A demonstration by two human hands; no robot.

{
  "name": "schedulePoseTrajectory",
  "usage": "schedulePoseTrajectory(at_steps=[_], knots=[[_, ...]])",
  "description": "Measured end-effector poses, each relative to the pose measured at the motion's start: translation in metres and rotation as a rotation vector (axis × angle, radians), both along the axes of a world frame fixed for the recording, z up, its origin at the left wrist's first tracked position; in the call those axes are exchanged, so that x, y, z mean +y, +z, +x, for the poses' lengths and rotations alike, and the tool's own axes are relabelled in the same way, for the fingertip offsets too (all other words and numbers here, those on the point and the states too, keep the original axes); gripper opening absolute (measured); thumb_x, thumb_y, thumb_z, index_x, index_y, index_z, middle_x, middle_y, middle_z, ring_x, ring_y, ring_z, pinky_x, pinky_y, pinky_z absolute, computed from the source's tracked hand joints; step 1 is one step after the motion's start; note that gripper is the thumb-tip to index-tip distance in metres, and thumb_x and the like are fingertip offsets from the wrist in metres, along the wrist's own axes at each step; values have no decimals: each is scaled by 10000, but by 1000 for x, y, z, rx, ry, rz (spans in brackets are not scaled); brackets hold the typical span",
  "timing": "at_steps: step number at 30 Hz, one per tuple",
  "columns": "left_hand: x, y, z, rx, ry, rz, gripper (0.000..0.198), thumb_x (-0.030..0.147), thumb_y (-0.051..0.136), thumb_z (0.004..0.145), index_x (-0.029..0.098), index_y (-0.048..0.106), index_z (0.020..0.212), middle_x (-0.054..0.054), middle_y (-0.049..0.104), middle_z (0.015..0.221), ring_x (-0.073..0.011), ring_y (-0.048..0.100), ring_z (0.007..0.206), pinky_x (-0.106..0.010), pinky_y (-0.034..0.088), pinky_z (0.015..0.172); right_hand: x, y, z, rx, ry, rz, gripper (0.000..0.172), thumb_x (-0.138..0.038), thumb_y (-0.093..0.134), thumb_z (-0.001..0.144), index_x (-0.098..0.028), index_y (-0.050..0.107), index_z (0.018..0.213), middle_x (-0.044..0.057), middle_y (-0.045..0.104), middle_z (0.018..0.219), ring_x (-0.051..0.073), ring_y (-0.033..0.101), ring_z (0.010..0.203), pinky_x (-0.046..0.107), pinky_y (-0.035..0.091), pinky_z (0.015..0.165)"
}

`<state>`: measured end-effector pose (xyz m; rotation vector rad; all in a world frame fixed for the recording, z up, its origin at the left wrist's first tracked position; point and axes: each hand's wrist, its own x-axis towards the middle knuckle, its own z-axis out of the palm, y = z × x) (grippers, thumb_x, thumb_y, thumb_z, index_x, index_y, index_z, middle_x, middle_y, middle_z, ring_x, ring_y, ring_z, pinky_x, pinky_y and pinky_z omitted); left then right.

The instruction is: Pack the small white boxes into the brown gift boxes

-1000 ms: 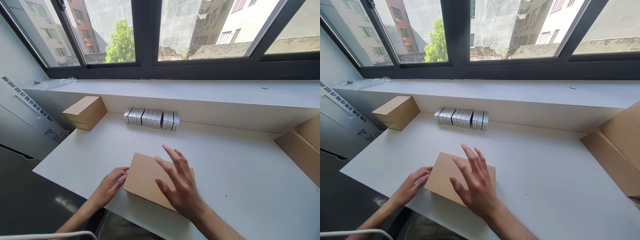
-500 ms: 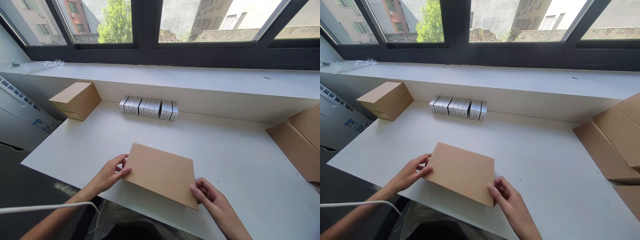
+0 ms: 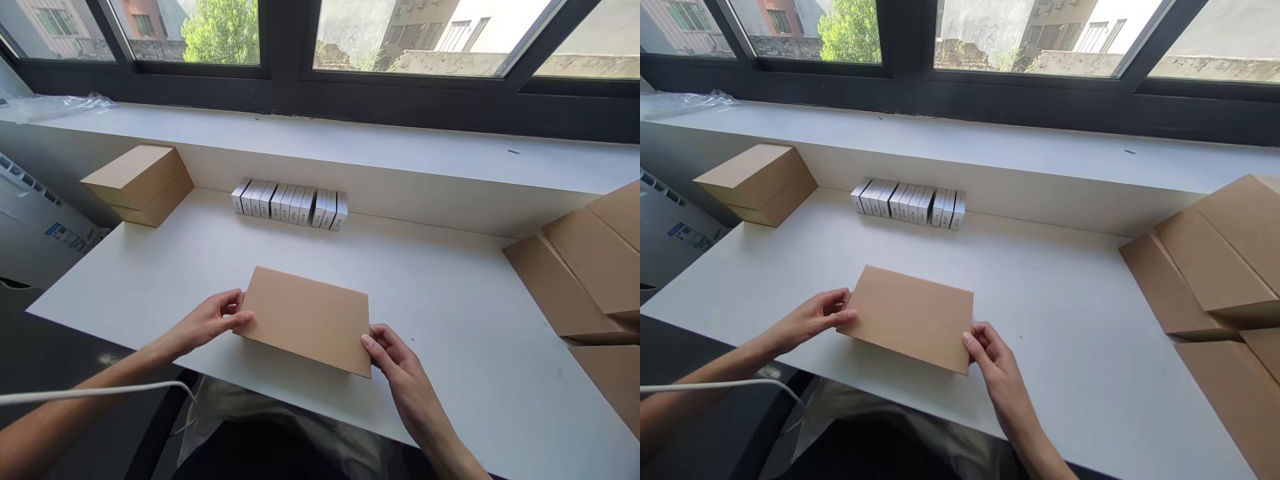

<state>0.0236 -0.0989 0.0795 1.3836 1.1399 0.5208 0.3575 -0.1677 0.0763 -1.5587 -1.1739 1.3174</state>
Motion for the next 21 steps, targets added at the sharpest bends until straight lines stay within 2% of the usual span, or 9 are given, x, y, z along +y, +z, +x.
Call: schedulePoseTrajectory(at_steps=[5,10,13,16,18,21], knots=[[-2,-3,0,21,73,59,465,543,656,845,195,390,691,36,399,717,-119,414,701,-224,300,596,-6,-2,-2,-11,15,45,288,-536,590,928,-252,595,879,-6,583,846,159,528,803,266,443,734],[-8,2,2,-62,95,34,374,509,647,867,193,466,779,8,545,808,-135,508,773,-235,377,645,-6,-4,-2,1,-22,106,252,-511,600,928,-266,603,988,20,629,975,177,561,916,265,476,774],[-10,6,1,-119,92,-20,336,487,652,873,201,479,841,-26,640,940,-159,585,871,-254,442,708,-2,4,-2,12,-19,82,281,-501,634,896,-251,599,1018,48,645,1047,199,586,973,275,508,766],[-12,10,1,-147,59,-69,312,470,656,876,226,526,1021,-72,675,1111,-209,628,1012,-319,509,815,1,19,-4,43,33,-30,337,-541,628,884,-220,582,976,45,639,915,186,608,797,275,519,606],[-13,12,2,-154,41,-79,410,460,666,868,253,512,1187,-98,665,1217,-243,617,1125,-377,517,912,2,29,-8,67,63,-110,408,-586,613,882,-207,567,1026,23,622,814,167,593,631,285,499,497],[-14,13,2,-132,50,-67,458,482,630,892,258,493,1267,-115,649,1293,-263,603,1189,-408,506,971,2,39,-16,75,75,-113,471,-598,622,875,-197,568,1114,3,622,744,151,561,507,298,481,432]])
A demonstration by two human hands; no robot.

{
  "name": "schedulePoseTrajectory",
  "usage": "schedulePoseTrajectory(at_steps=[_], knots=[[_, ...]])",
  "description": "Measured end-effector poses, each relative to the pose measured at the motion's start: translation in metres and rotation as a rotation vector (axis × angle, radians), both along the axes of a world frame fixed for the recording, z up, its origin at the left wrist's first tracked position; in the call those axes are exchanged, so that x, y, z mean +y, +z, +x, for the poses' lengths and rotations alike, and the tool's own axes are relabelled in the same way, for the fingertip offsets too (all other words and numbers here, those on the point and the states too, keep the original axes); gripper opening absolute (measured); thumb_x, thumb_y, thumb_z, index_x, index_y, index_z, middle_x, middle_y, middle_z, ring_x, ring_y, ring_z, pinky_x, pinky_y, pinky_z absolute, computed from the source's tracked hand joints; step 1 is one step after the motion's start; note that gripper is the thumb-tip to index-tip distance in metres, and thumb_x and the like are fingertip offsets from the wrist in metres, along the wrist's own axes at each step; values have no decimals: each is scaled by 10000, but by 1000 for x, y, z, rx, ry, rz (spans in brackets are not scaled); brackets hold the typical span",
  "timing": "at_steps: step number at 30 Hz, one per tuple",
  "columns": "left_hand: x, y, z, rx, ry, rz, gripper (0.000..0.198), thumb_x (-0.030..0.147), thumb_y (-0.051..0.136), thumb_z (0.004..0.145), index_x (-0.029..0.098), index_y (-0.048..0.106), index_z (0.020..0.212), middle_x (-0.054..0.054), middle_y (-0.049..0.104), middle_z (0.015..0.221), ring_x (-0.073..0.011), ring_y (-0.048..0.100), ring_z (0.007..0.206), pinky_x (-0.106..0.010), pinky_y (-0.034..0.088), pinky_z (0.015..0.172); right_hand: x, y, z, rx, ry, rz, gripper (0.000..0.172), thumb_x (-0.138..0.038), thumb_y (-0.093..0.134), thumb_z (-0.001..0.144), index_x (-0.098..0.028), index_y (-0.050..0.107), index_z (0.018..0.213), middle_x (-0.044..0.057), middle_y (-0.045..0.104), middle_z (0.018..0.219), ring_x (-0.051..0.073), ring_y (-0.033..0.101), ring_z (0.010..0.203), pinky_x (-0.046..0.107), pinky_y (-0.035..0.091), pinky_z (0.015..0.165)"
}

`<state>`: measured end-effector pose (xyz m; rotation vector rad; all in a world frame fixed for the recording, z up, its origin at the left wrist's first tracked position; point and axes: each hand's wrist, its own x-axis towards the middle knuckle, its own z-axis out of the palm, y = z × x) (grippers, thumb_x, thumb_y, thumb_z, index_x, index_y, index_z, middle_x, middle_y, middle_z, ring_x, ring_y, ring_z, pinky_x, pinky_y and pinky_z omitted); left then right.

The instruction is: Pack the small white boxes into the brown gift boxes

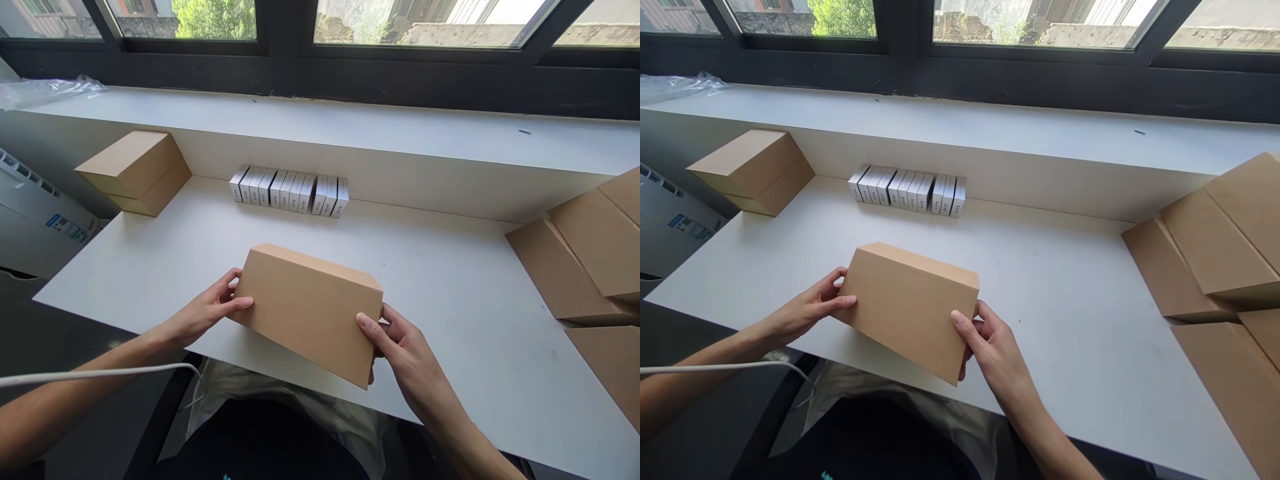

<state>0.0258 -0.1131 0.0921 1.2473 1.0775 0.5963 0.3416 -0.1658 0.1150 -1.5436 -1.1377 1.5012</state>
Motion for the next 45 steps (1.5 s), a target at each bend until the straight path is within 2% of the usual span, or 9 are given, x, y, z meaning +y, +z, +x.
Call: schedulePoseTrajectory(at_steps=[8,12,15,19,23,28,34,40,45], knots=[[7,-7,4,155,27,97,546,538,563,922,289,492,1404,-82,559,1459,-312,516,1346,-409,499,1052,-9,-10,2,-22,-24,133,408,-526,669,877,-242,627,1167,-33,628,733,73,462,394,281,490,473],[-18,-27,20,204,227,548,642,432,544,963,335,276,1537,-83,332,1623,-316,301,1505,-531,279,1228,-40,-22,2,-182,-278,265,298,-519,671,881,-245,657,995,-38,601,618,115,491,374,316,496,480],[-51,-43,37,166,61,867,849,431,636,909,414,107,1573,-73,103,1693,-360,146,1550,-606,247,1223,-64,-37,-10,-364,-390,398,259,-487,671,886,-248,660,787,21,660,622,192,594,455,367,539,533],[-66,-57,53,134,-231,965,1172,451,793,767,415,-43,1587,-83,-18,1696,-409,72,1544,-633,299,1192,-61,-38,-37,-429,108,592,224,-408,622,921,-246,737,1025,108,772,1011,314,730,940,431,602,844],[-35,-72,52,87,-30,932,989,330,690,867,366,30,1602,-87,97,1691,-341,186,1541,-555,299,1221,-32,-15,-53,-406,687,708,407,-269,486,998,-260,572,1396,71,598,1428,234,540,1338,405,457,1116],[40,-74,32,103,227,655,574,339,595,905,232,485,1459,-96,548,1483,-265,507,1383,-387,419,1156,-5,8,-35,-346,726,952,369,-128,470,946,-217,655,1254,70,710,1255,213,631,1220,431,486,1087],[146,-85,43,-243,505,435,609,550,836,638,123,701,1051,-125,747,1111,-312,667,1083,-402,536,944,96,21,28,-510,-145,781,237,-354,494,979,-249,706,1000,40,740,895,210,697,851,379,569,823],[192,-92,85,-408,391,211,655,606,875,562,118,703,963,-123,763,936,-288,707,883,-380,564,776,240,-4,59,-584,-122,376,393,-462,641,884,-148,642,1119,139,720,1065,237,683,888,339,566,711],[205,-93,95,-451,259,157,660,580,888,566,125,711,1012,-124,767,986,-298,710,932,-392,566,823,296,-21,48,-581,-90,253,628,-451,704,859,-71,524,1327,225,681,1183,234,703,827,349,547,752]])
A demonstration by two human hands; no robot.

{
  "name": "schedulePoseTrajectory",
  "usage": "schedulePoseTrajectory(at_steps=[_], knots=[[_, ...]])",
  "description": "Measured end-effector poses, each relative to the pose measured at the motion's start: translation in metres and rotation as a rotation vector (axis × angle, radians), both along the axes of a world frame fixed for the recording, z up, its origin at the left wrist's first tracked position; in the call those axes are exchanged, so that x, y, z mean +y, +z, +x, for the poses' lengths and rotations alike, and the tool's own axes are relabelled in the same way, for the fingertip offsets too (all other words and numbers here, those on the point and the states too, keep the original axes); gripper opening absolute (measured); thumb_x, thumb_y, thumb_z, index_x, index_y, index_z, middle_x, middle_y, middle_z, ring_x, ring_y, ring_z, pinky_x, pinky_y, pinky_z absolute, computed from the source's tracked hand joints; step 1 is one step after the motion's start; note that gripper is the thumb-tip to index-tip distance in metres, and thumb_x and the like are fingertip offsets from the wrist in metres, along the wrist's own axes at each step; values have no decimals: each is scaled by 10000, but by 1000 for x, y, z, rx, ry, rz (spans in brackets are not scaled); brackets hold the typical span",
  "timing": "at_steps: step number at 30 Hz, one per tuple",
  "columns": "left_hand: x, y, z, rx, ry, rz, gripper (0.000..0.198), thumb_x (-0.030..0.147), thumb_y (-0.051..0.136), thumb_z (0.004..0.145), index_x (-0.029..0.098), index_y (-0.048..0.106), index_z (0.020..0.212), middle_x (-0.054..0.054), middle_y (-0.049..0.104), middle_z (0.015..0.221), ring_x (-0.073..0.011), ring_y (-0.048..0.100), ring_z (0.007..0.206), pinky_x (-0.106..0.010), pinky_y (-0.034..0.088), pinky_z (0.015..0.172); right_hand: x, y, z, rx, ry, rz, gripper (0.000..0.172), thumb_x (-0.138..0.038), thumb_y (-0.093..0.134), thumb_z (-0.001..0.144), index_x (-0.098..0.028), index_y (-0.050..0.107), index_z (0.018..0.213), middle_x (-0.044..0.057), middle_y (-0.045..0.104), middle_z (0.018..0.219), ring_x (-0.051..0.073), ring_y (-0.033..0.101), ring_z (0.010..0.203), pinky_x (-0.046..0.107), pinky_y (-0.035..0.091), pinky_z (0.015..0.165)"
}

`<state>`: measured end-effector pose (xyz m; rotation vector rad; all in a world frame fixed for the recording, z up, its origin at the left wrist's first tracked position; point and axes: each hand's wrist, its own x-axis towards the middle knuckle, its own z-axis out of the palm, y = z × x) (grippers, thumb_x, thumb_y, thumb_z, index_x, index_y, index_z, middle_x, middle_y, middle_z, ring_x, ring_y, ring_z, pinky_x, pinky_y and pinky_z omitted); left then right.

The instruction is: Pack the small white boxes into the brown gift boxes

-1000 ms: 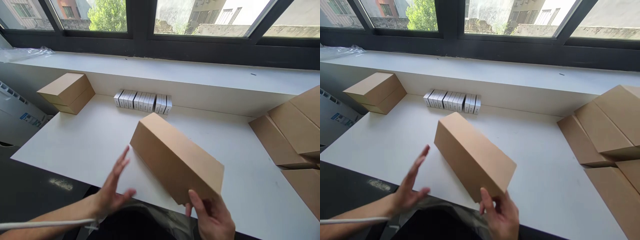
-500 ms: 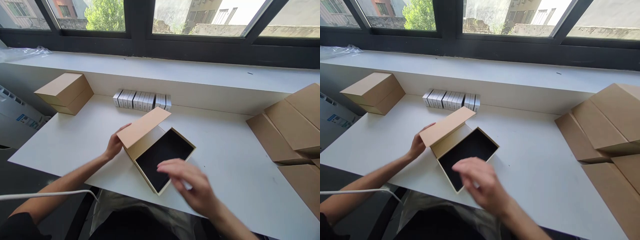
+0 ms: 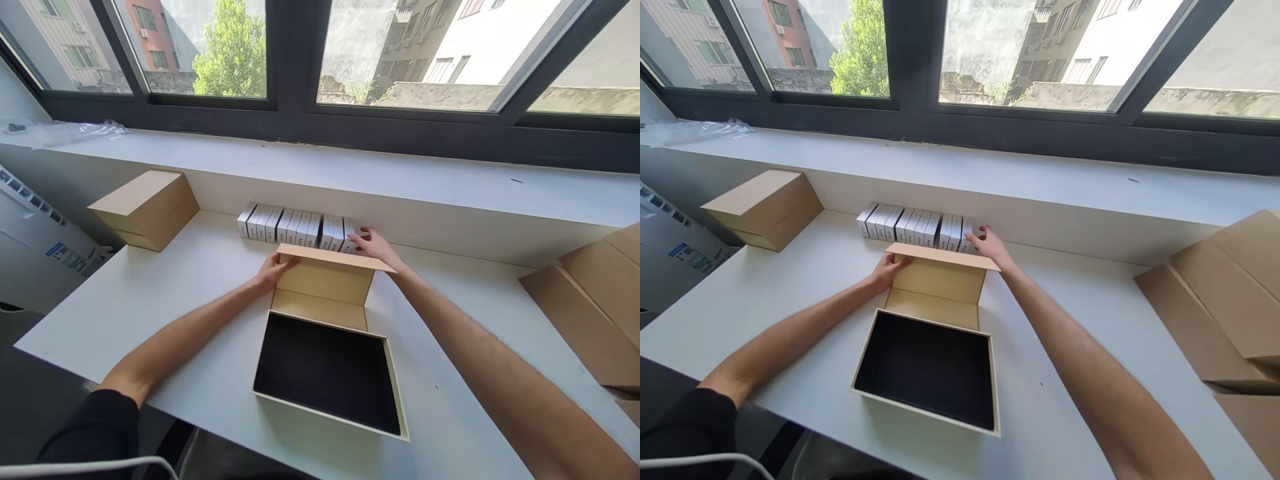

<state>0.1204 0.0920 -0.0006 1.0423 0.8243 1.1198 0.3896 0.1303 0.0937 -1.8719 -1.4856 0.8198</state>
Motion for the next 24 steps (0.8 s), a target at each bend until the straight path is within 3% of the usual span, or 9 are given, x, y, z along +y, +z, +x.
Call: schedulePoseTrajectory(at_steps=[3,7,12,16,19,24], knots=[[3,-2,-1,-5,-50,9,624,553,882,602,125,712,1023,-119,766,1000,-296,708,948,-376,562,822,12,-1,-4,42,33,-66,660,-385,761,806,-99,515,1348,209,678,1198,220,701,785,300,544,636],[1,-1,-1,9,-43,32,602,555,873,616,128,717,1011,-110,764,995,-291,701,962,-361,556,818,8,-1,4,105,2,-78,566,-269,699,830,-105,512,1339,197,687,1173,190,691,749,255,532,555],[-4,5,0,25,-40,22,600,581,867,602,144,725,989,-102,763,972,-288,696,941,-363,553,802,-20,-10,21,230,-29,-7,422,-232,679,829,-113,577,1221,145,745,979,196,707,721,288,569,625],[-5,6,1,29,-25,21,614,596,869,585,137,726,967,-105,761,956,-280,693,913,-349,541,781,-36,-12,34,323,-69,153,412,-294,715,790,-156,593,1159,120,752,981,219,714,804,338,605,698],[-5,5,2,33,-17,38,633,611,863,581,137,724,976,-104,760,972,-280,688,930,-345,537,785,-41,1,46,368,-116,279,424,-364,740,756,-179,597,1111,100,748,1017,220,715,839,375,627,737],[-5,4,1,45,-23,58,624,609,844,616,142,720,1010,-97,757,1006,-271,688,947,-344,534,803,-73,45,58,367,-136,410,498,-478,788,717,-205,634,1103,64,756,965,226,719,804,413,648,714]])
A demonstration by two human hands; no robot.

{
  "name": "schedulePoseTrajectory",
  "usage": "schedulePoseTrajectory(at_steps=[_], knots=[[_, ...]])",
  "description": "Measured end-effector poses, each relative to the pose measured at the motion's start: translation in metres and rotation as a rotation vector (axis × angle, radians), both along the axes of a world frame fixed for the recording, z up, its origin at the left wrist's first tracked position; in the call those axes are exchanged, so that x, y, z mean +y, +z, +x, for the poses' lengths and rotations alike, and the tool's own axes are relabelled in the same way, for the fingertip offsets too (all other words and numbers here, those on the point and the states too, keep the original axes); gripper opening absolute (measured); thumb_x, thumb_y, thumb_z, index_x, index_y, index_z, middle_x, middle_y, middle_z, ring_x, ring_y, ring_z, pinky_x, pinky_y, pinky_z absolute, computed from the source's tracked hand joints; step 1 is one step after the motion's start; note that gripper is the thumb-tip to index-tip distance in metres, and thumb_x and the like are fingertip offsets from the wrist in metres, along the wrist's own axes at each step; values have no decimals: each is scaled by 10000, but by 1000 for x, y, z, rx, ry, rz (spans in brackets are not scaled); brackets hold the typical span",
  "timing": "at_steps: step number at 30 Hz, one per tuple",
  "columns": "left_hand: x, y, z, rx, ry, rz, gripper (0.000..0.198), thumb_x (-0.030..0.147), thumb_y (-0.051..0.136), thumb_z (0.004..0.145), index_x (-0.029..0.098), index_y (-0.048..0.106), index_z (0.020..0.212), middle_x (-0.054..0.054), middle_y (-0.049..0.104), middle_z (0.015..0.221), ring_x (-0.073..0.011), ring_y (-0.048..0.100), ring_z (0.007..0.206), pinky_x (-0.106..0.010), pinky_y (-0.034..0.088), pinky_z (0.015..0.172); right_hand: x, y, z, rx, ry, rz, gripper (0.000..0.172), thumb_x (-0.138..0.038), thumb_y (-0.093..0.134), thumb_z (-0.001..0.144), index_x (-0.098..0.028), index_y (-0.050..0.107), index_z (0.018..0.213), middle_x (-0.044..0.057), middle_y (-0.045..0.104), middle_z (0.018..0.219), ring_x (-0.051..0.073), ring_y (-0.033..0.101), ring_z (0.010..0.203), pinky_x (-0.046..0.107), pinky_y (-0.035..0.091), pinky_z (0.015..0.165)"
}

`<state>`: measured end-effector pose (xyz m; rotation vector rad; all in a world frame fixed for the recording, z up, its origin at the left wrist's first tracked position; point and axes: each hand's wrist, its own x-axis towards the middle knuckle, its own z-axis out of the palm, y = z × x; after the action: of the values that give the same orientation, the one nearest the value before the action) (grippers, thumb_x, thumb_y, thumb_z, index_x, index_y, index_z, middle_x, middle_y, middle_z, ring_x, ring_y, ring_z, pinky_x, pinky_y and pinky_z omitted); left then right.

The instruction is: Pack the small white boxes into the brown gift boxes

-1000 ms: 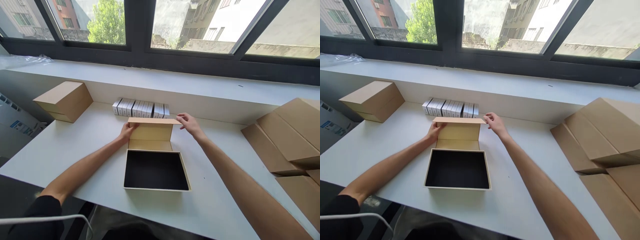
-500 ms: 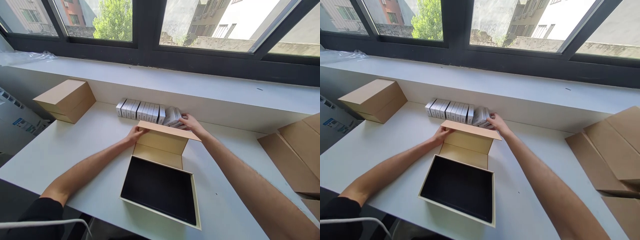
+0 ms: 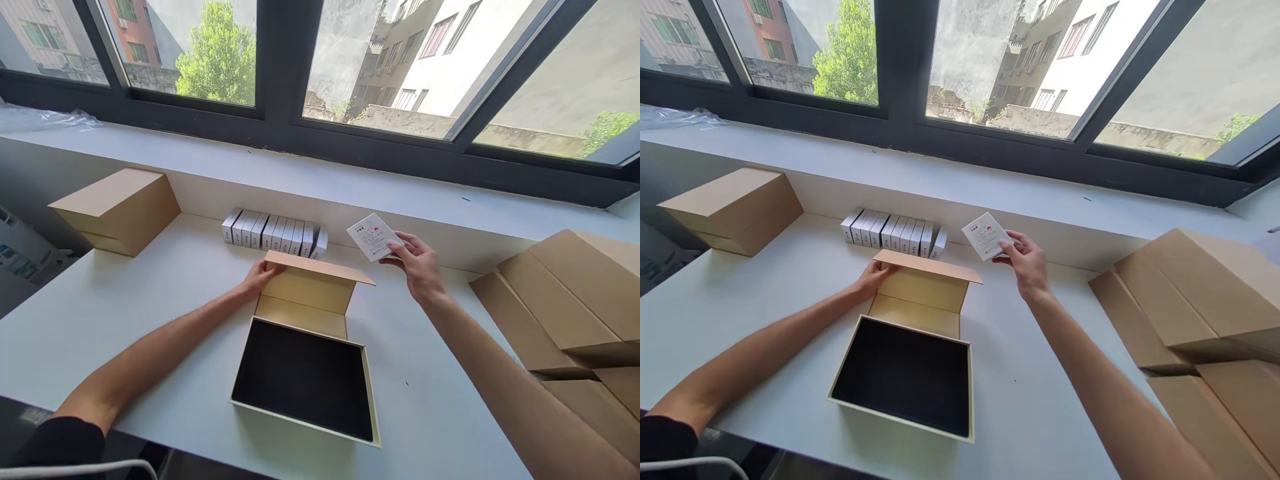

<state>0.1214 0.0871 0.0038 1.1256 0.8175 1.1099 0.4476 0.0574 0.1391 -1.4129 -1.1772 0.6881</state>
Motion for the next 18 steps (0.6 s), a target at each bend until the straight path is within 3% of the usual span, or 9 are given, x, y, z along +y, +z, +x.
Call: schedulePoseTrajectory(at_steps=[3,5,7,10,12,18], knots=[[1,-3,0,0,17,-10,634,609,852,601,137,719,1002,-104,757,1006,-270,695,929,-343,543,784,-47,23,-13,-193,56,170,439,-458,748,812,-238,651,1179,65,755,1059,249,724,942,405,657,748],[3,-5,0,-4,20,-15,634,611,852,600,136,716,997,-108,757,1007,-269,701,913,-346,552,772,-87,29,-29,-496,136,366,407,-331,726,870,-283,636,1264,49,744,1141,240,718,1021,397,647,836],[4,-6,-1,-7,22,-3,639,611,853,598,138,711,1003,-108,755,1019,-268,703,912,-348,559,773,-126,29,-48,-851,333,570,491,-150,682,894,-287,590,1356,50,723,1225,232,698,1108,385,613,944],[4,-6,-3,-2,21,13,665,621,853,587,136,700,1014,-113,755,1032,-273,703,920,-354,564,780,-167,18,-74,-1183,701,795,448,-32,556,926,-135,582,1361,132,693,1280,273,614,1257,395,584,1002],[4,-5,-5,-16,2,10,671,620,849,597,133,692,1032,-117,757,1032,-276,707,919,-359,567,783,-180,9,-85,-1245,781,853,338,-36,513,946,-54,622,1266,184,690,1262,308,563,1307,409,593,983],[3,-6,-7,-68,-21,19,661,589,854,613,135,685,1063,-119,755,1062,-281,711,948,-367,569,809,-183,-1,-94,-1289,755,865,254,-36,524,948,-26,654,1166,212,706,1212,323,564,1301,412,608,953]])
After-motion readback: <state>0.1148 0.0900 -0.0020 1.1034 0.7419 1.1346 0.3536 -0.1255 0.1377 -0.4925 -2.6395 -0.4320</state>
